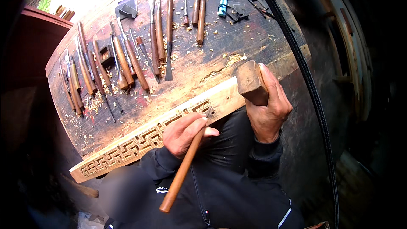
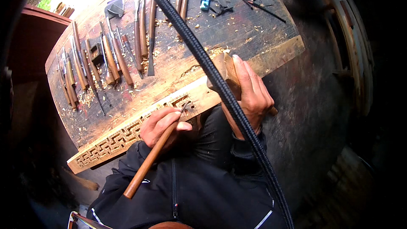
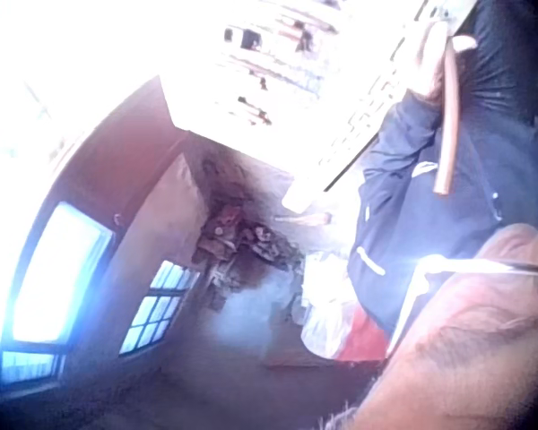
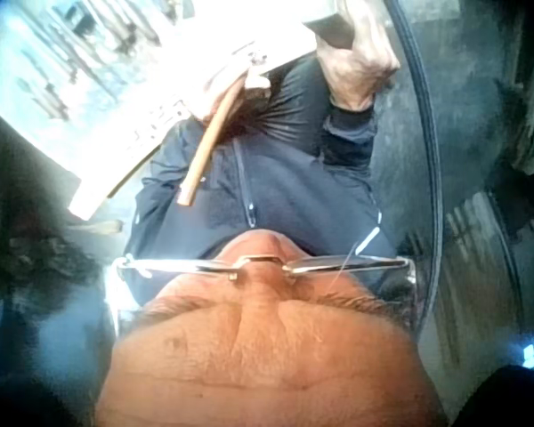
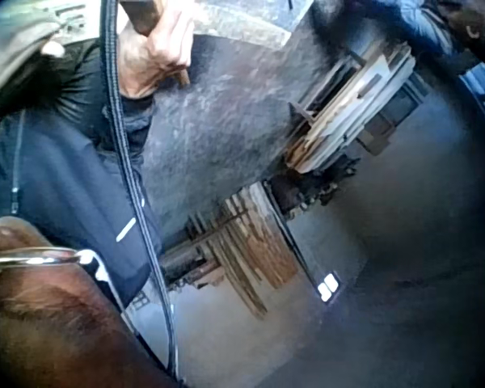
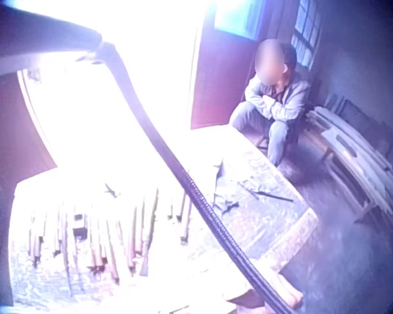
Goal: The person carves a geometric pattern into a wooden beam using a chisel and a wooden mallet, striking the chisel to remove small chips of wood.
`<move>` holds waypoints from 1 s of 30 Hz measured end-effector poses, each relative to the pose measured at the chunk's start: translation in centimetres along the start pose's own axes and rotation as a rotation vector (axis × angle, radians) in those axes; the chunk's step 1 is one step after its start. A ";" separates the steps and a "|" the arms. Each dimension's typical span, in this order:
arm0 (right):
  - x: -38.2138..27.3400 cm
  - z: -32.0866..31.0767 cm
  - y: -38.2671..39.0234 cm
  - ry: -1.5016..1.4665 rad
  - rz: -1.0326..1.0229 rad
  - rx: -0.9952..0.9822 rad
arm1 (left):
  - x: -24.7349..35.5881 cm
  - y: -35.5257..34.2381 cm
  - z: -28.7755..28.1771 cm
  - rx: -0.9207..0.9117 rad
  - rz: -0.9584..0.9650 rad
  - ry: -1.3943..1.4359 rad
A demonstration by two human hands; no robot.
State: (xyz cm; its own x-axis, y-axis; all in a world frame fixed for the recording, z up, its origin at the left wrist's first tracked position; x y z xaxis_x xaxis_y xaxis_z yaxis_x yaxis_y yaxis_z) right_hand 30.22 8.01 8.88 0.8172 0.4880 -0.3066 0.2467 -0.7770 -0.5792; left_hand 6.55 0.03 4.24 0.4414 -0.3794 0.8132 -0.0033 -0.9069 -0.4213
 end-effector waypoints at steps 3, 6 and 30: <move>0.0 0.2 -0.2 0.004 -0.027 -0.011 | -0.7 0.5 0.0 0.045 -0.013 -0.028; 0.2 0.3 -0.1 -0.014 -0.030 -0.016 | -0.8 0.5 0.3 0.046 -0.065 -0.071; 0.4 -0.7 0.5 -0.050 -0.092 0.084 | -2.6 0.3 1.6 0.062 -0.367 0.050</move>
State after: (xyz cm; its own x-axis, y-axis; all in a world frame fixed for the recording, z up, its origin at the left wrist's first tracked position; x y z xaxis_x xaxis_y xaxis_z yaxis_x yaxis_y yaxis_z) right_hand 31.02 7.51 8.96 0.7658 0.5766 -0.2849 0.2733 -0.6928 -0.6673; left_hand 6.80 0.99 1.37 0.3585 -0.0410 0.9326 0.2016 -0.9721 -0.1203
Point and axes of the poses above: each hand's wrist, its own y-axis away from the middle knuckle, its own z-axis out of the palm, x = y × z, the point moved 3 cm from there along -y, towards the middle knuckle, and after that the axes turned 12 degrees about -z, right-handed, at the moved point
